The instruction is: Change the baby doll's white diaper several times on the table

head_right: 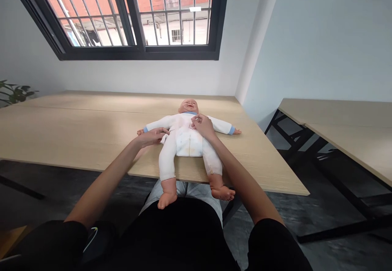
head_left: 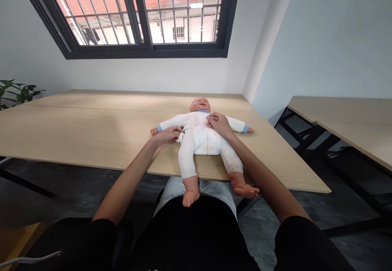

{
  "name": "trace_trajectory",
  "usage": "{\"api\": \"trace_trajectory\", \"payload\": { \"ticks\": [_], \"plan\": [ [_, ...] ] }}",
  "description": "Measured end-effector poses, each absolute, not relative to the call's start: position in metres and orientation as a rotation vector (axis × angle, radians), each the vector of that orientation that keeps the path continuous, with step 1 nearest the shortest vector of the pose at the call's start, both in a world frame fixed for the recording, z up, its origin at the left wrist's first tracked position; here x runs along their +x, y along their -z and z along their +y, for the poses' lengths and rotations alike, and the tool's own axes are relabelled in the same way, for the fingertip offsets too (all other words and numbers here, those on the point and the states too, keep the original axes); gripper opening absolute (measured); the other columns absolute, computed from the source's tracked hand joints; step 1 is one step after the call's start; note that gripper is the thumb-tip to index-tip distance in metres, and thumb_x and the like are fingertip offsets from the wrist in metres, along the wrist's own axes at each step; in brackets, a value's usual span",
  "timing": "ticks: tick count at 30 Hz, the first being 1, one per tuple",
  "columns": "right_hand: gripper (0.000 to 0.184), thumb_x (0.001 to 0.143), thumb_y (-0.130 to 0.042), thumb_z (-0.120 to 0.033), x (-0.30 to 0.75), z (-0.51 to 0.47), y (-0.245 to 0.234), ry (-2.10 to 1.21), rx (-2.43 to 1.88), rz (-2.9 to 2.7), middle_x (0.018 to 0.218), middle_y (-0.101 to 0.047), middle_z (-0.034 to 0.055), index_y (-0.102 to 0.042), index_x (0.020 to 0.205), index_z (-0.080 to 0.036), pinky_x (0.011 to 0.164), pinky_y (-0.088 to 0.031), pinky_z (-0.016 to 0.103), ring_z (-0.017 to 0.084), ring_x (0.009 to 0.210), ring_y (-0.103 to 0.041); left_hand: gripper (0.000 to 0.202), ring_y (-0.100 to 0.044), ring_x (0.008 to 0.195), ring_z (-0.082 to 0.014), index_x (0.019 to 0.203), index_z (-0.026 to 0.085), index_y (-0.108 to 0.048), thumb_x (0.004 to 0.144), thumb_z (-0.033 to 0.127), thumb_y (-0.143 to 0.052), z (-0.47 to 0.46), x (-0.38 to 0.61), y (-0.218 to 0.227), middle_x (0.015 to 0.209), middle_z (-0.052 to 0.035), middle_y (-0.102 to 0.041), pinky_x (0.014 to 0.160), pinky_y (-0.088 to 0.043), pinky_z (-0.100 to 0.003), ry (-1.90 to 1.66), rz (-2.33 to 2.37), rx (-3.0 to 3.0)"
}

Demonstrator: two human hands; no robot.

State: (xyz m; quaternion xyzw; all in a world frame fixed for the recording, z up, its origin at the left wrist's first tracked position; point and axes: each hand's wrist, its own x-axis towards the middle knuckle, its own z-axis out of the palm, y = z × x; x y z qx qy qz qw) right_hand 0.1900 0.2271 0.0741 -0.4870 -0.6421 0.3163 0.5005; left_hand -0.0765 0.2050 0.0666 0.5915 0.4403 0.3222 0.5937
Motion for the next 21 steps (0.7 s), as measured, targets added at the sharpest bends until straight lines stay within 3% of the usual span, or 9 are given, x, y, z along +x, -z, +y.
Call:
{"api": "trace_trajectory", "payload": {
  "ticks": [3, 9, 13, 18, 21],
  "plan": [
    [0.006, 0.091, -0.061, -0.022, 0.190, 0.229, -0.073, -0.768, -1.170, -1.549, 0.070, -0.070, -0.0003, -0.062, 0.087, -0.018, 0.060, -0.045, 0.021, 0.012, 0.061, -0.064, 0.016, -0.049, 0.058, -0.0101, 0.088, 0.018, -0.056, 0.075, 0.023, -0.064, 0.208, -0.075, -0.062, 0.065, 0.0051, -0.053, 0.058, -0.038, -0.021, -0.922, 1.153, 1.636],
    [0.008, 0.090, -0.062, -0.024, 0.189, 0.228, -0.072, -0.773, -1.186, -1.546, 0.071, -0.070, -0.0004, -0.063, 0.087, -0.018, 0.062, -0.046, 0.021, 0.012, 0.061, -0.064, 0.021, -0.050, 0.065, -0.0178, 0.084, 0.021, -0.054, 0.087, 0.041, -0.055, 0.207, -0.075, -0.059, 0.065, 0.0013, -0.054, 0.063, -0.033, -0.027, -0.954, 1.397, 2.074],
    [0.008, 0.090, -0.061, -0.025, 0.185, 0.225, -0.073, -0.760, -1.180, -1.550, 0.069, -0.070, -0.0010, -0.062, 0.085, -0.018, 0.063, -0.046, 0.022, 0.012, 0.060, -0.064, 0.023, -0.047, 0.069, -0.0191, 0.075, 0.021, -0.050, 0.087, 0.040, -0.053, 0.209, -0.075, -0.059, 0.071, -0.0020, -0.055, 0.065, -0.026, -0.029, -0.865, 1.542, 2.269],
    [0.008, 0.088, -0.061, -0.023, 0.184, 0.224, -0.073, -0.736, -1.164, -1.544, 0.065, -0.067, -0.0018, -0.062, 0.083, -0.018, 0.060, -0.044, 0.023, 0.013, 0.058, -0.062, 0.038, -0.032, 0.058, -0.0145, 0.056, 0.022, -0.026, 0.087, 0.037, -0.043, 0.218, -0.080, -0.057, 0.055, 0.0012, -0.033, 0.060, -0.020, -0.030, -0.759, 1.510, 2.220],
    [0.007, 0.088, -0.062, -0.023, 0.185, 0.225, -0.072, -0.727, -1.167, -1.538, 0.064, -0.067, -0.0018, -0.062, 0.083, -0.018, 0.061, -0.043, 0.024, 0.014, 0.058, -0.062, 0.037, -0.030, 0.056, -0.0135, 0.055, 0.022, -0.024, 0.086, 0.035, -0.041, 0.220, -0.082, -0.055, 0.054, 0.0018, -0.030, 0.059, -0.019, -0.030, -0.751, 1.520, 2.207]
  ]
}}
